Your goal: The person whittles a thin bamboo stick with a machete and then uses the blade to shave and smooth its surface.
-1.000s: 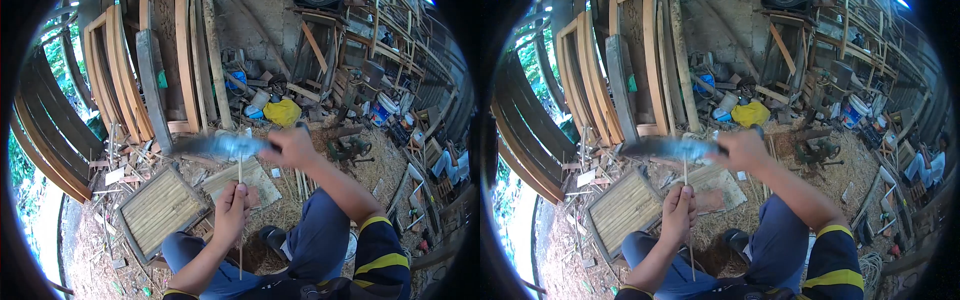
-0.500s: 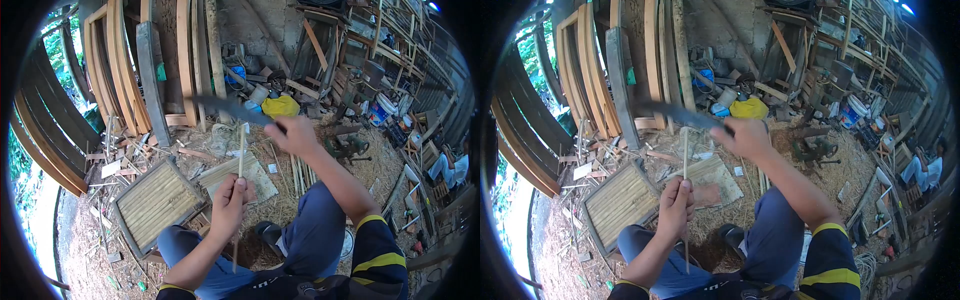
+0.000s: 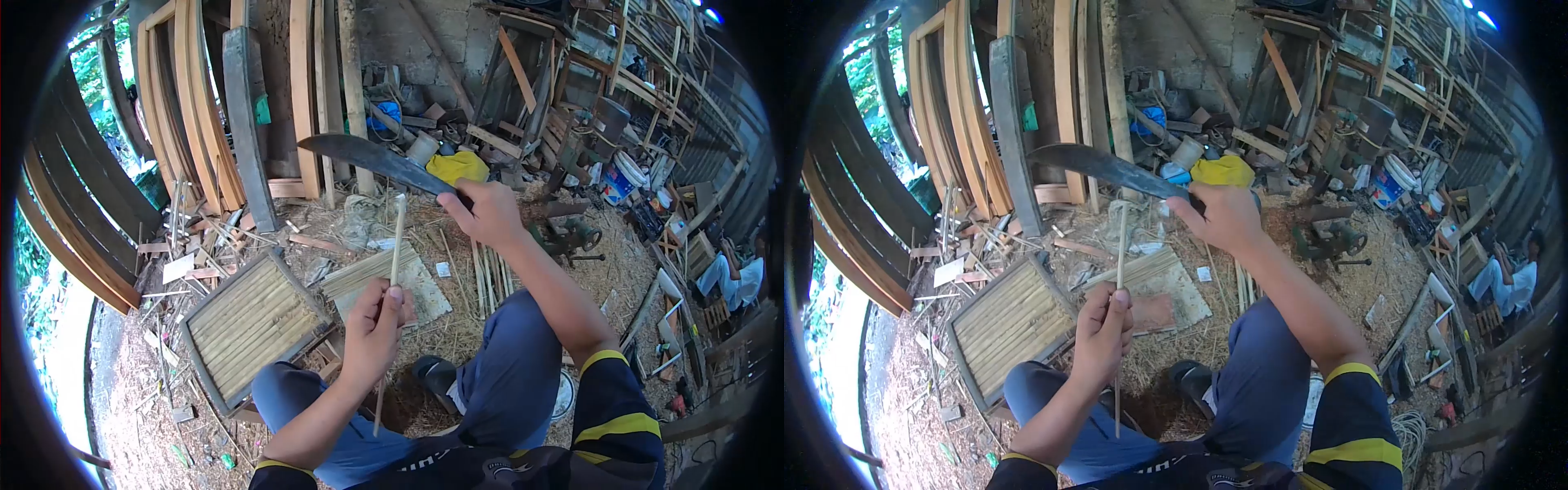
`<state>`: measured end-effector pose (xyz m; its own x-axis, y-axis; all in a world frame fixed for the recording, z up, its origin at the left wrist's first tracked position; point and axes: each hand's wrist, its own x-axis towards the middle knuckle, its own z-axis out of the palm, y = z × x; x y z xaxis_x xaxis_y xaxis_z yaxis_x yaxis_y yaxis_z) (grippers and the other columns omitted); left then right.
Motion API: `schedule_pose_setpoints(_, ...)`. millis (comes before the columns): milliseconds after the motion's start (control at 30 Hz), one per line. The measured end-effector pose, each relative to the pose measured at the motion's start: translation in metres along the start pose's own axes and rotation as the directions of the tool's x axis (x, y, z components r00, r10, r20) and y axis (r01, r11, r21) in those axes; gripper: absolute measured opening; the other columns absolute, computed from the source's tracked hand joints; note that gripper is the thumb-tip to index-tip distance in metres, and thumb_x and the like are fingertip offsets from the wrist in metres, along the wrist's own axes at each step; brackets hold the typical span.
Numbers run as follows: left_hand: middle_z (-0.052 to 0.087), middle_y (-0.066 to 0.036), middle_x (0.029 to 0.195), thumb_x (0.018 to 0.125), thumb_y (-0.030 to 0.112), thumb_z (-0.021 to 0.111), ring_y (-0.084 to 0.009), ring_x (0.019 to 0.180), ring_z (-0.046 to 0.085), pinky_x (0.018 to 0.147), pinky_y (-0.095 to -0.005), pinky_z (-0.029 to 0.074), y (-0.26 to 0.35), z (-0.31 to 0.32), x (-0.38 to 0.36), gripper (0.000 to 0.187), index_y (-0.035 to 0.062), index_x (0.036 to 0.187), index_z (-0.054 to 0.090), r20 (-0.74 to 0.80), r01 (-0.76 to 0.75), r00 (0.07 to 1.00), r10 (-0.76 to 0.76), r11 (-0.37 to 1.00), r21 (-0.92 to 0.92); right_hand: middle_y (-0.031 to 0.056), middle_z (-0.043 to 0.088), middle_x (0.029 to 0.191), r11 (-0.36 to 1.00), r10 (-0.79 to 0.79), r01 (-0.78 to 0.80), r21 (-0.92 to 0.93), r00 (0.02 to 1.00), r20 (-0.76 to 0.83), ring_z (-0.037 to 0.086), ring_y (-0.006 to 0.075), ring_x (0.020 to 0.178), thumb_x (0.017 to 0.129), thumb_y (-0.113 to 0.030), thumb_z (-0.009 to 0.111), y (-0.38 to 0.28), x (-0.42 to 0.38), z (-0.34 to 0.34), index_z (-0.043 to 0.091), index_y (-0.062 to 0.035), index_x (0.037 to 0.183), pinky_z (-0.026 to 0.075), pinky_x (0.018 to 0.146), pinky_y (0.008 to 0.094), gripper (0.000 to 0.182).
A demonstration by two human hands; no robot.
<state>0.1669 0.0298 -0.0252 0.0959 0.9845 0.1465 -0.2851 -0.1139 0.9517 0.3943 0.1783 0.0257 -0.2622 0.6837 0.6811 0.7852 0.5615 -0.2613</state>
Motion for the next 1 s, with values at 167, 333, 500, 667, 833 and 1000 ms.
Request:
schedule_pose_setpoints(167, 0.035, 0.009, 0.066, 0.112, 0.031, 0.049, 0.0002, 0.049, 0.027, 0.042, -0.0202, 0.021, 0.0, -0.001, 0.002, 0.023, 0.0128, 0.098, 0.05, -0.009, 0.049, 0.999, -0.049, 0.999, -0.002, 0.0082, 0.056, 0.056, 0.931, -0.356, 0.355, 0.08, 0.934, 0.007, 0.063, 0.0301, 0.053, 0.091, -0.06, 0.068, -0.03, -0.014, -0.003, 0.058, -0.0095, 0.071, 0.047, 0.05, 0.0411, 0.055)
schedule_pose_setpoints(333, 0.035, 0.009, 0.066, 0.112, 0.03, 0.049, 0.0, 0.049, 0.027, 0.042, -0.0203, 0.022, -0.001, 0.0, 0.002, 0.023, 0.0127, 0.098, 0.05, -0.008, 0.029, 1.0, -0.029, 0.999, -0.019, 0.009, 0.056, 0.058, 0.951, -0.309, 0.309, 0.022, 0.951, -0.004, 0.062, 0.0332, 0.053, 0.091, -0.059, 0.068, -0.026, -0.008, 0.005, 0.059, -0.0084, 0.073, 0.046, 0.049, 0.0425, 0.054)
schedule_pose_setpoints(500, 0.036, 0.009, 0.066, 0.111, 0.031, 0.05, -0.0005, 0.05, 0.029, 0.042, -0.0208, 0.023, -0.005, 0.0, 0.0, 0.023, 0.0126, 0.097, 0.049, 0.012, 0.053, 0.999, -0.053, 0.999, -0.009, 0.0096, 0.056, 0.058, 0.992, -0.092, 0.096, 0.077, 0.994, -0.053, 0.061, 0.0353, 0.052, 0.091, -0.058, 0.069, 0.002, -0.003, 0.001, 0.059, -0.0075, 0.075, 0.046, 0.05, 0.043, 0.054)
schedule_pose_setpoints(667, 0.035, 0.009, 0.066, 0.111, 0.032, 0.051, -0.0006, 0.05, 0.03, 0.043, -0.0205, 0.024, 0.001, -0.001, 0.002, 0.024, 0.0125, 0.097, 0.049, 0.007, 0.035, 0.999, -0.035, 0.999, 0.006, 0.0098, 0.057, 0.058, 0.919, -0.386, 0.39, -0.05, 0.919, 0.076, 0.061, 0.0351, 0.052, 0.091, -0.056, 0.069, -0.036, -0.02, -0.004, 0.062, -0.0078, 0.078, 0.046, 0.051, 0.0424, 0.05)
schedule_pose_setpoints(833, 0.043, 0.007, 0.07, 0.113, 0.025, 0.047, -0.0004, 0.055, 0.035, 0.047, -0.0217, 0.027, 0.001, 0.004, -0.005, 0.023, 0.0078, 0.099, 0.054, 0.024, -0.05, 0.999, 0.048, 0.996, 0.071, 0.0163, 0.058, 0.058, 0.982, 0.147, -0.147, 0.119, 0.989, 0.006, 0.062, 0.0374, 0.055, 0.097, -0.051, 0.063, -0.006, 0.003, 0.0, 0.067, -0.0025, 0.076, 0.044, 0.051, 0.0452, 0.053)
schedule_pose_setpoints(1000, 0.037, 0.007, 0.068, 0.113, 0.032, 0.044, -0.0009, 0.051, 0.029, 0.043, -0.0204, 0.023, 0.01, -0.002, -0.002, 0.027, 0.009, 0.102, 0.053, 0.033, 0.136, 0.991, -0.133, 0.984, -0.116, 0.0132, 0.06, 0.061, 0.992, -0.001, 0.005, 0.124, 1.0, -0.025, 0.062, 0.0333, 0.054, 0.094, -0.05, 0.068, -0.002, -0.005, -0.006, 0.068, -0.0058, 0.077, 0.046, 0.053, 0.0423, 0.047)
